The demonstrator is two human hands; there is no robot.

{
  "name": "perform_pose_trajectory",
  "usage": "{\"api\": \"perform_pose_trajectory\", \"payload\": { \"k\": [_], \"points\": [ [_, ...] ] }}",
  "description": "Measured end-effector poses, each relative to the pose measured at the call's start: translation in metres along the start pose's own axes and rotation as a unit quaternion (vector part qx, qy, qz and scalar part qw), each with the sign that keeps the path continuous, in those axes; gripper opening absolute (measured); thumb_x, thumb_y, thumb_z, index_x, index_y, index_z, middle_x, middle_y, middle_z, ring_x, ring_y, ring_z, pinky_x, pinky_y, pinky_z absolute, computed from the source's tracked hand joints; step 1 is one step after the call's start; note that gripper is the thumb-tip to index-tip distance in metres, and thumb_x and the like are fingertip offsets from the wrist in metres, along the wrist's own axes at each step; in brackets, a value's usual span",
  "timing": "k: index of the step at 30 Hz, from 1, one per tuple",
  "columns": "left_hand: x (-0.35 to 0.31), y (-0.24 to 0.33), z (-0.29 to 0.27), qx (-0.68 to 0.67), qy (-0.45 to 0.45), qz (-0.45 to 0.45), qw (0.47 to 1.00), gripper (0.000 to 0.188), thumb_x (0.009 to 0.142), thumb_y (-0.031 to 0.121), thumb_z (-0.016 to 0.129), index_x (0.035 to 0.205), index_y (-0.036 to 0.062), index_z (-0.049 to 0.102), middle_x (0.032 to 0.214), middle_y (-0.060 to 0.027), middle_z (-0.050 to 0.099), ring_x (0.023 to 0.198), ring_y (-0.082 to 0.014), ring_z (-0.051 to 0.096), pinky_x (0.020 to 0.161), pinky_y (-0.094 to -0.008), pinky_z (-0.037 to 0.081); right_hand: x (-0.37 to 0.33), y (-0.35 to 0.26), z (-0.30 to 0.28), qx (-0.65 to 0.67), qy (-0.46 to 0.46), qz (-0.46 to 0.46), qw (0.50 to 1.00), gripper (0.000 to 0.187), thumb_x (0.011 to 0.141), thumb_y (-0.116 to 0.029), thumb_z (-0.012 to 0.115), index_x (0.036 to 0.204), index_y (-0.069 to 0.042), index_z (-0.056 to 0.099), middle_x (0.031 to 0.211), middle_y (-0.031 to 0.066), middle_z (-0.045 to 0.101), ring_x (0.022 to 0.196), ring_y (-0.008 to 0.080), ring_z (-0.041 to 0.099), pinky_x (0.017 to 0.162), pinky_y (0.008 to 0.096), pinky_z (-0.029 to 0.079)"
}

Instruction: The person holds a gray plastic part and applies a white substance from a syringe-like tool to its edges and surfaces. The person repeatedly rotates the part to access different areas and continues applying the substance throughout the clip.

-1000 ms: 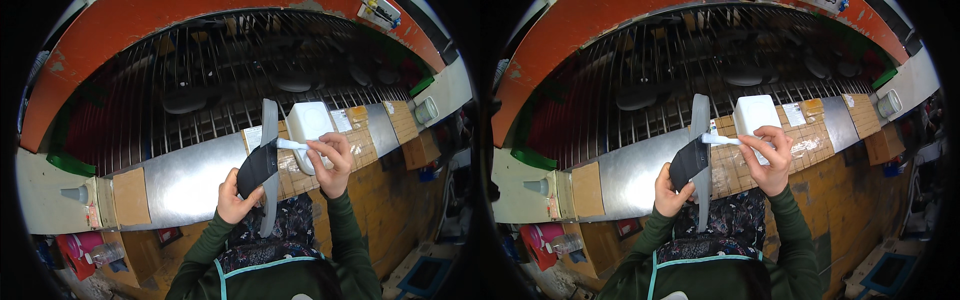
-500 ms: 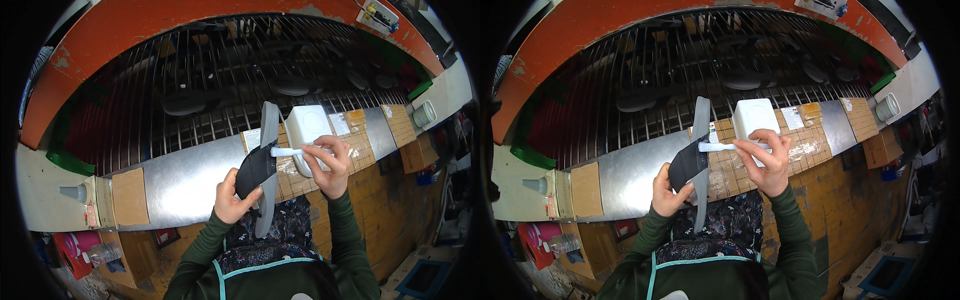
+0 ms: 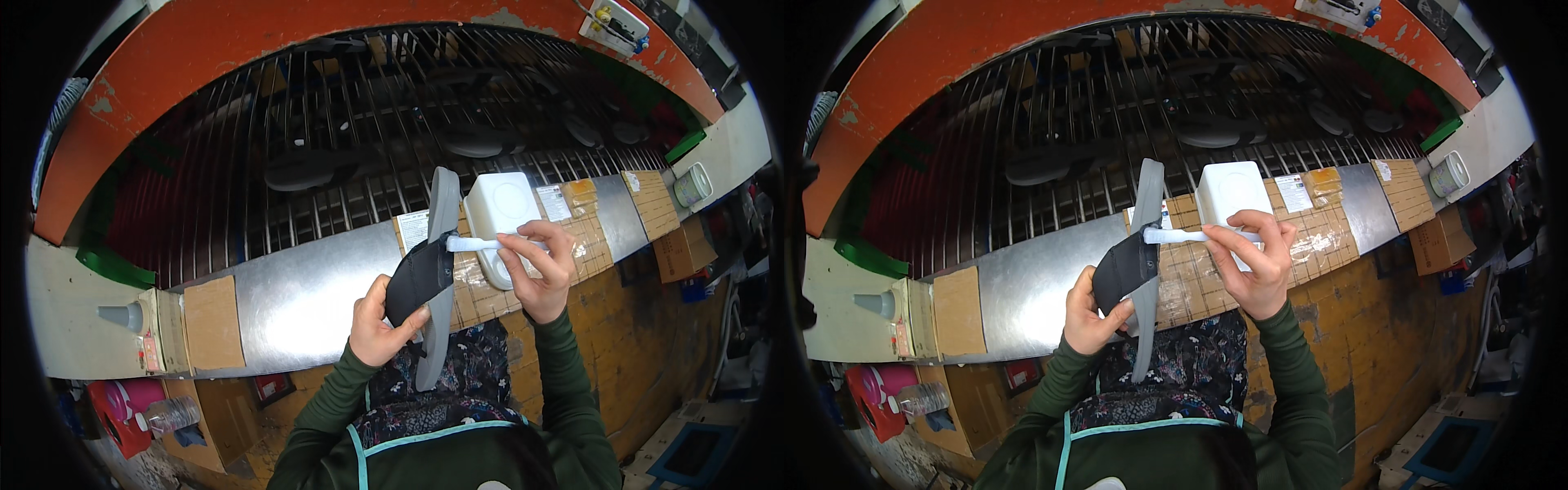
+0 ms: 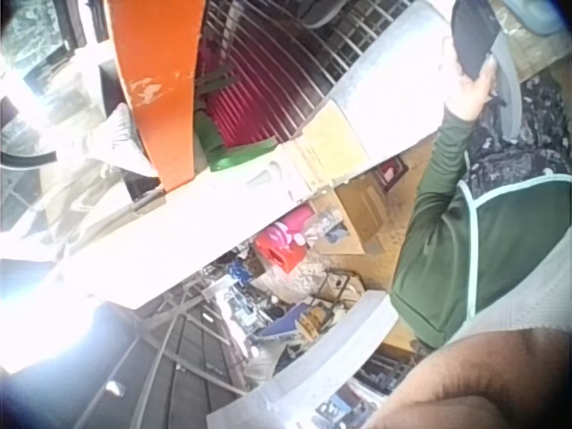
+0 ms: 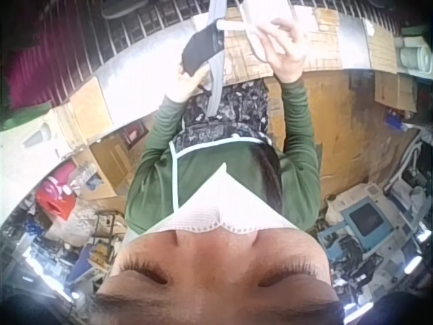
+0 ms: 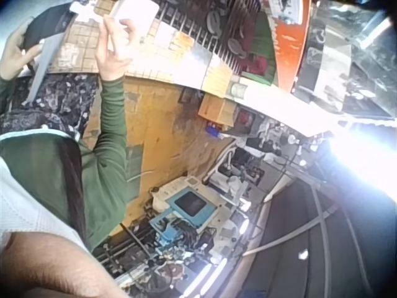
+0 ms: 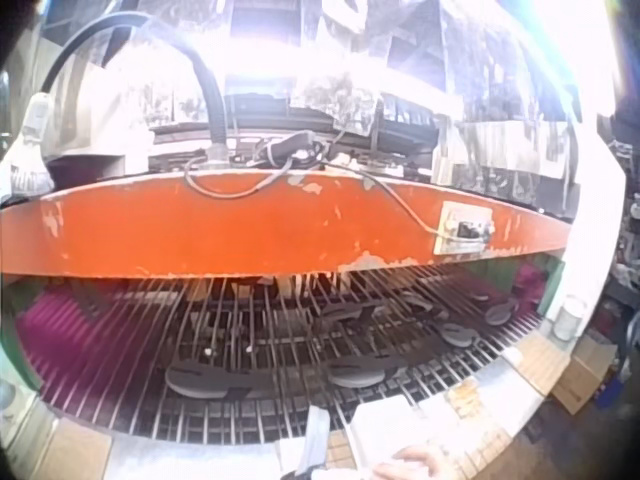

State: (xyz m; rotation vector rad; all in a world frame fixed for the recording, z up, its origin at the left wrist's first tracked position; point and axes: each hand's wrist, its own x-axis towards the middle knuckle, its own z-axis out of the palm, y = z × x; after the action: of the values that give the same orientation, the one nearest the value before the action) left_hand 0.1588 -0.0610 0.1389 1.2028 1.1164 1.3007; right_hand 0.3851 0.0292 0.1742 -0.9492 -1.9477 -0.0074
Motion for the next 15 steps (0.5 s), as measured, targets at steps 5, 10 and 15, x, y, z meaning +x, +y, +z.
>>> {"api": "perform_pose_trajectory", "payload": {
  "k": [5,10,15],
  "points": [
    [0.0008,0.0032,-0.0005,0.004,0.001,0.003,1.0,0.025,0.086,0.007,0.07,0.1,-0.0004,0.05,0.075,-0.0057,0.065,0.059,-0.0075,0.062,0.052,-0.0221,0.05,0.0009,0.001,-0.0005,0.005,-0.015,-0.005,1.0,0.026,0.072,-0.011,0.079,0.097,-0.016,0.076,0.094,0.0005,0.062,0.079,0.0135,0.053,0.076,0.0304,0.032],
    [0.0029,0.0063,-0.0019,0.009,0.001,0.006,1.0,0.025,0.086,0.008,0.07,0.1,-0.0003,0.05,0.075,-0.0056,0.065,0.057,-0.0075,0.062,0.051,-0.022,0.05,0.0015,0.0022,-0.001,0.011,-0.027,-0.01,1.0,0.026,0.071,-0.012,0.079,0.096,-0.016,0.076,0.094,0.0003,0.062,0.078,0.014,0.052,0.074,0.03,0.032],
    [0.0056,0.0076,-0.0049,0.019,-0.005,0.017,1.0,0.026,0.086,0.008,0.07,0.1,-0.0001,0.05,0.074,-0.0054,0.065,0.057,-0.0075,0.061,0.05,-0.022,0.049,0.0021,0.003,-0.0022,0.016,-0.041,-0.011,0.999,0.025,0.071,-0.012,0.079,0.096,-0.016,0.076,0.093,0.0004,0.062,0.077,0.0145,0.05,0.073,0.03,0.032]
  ]
}}
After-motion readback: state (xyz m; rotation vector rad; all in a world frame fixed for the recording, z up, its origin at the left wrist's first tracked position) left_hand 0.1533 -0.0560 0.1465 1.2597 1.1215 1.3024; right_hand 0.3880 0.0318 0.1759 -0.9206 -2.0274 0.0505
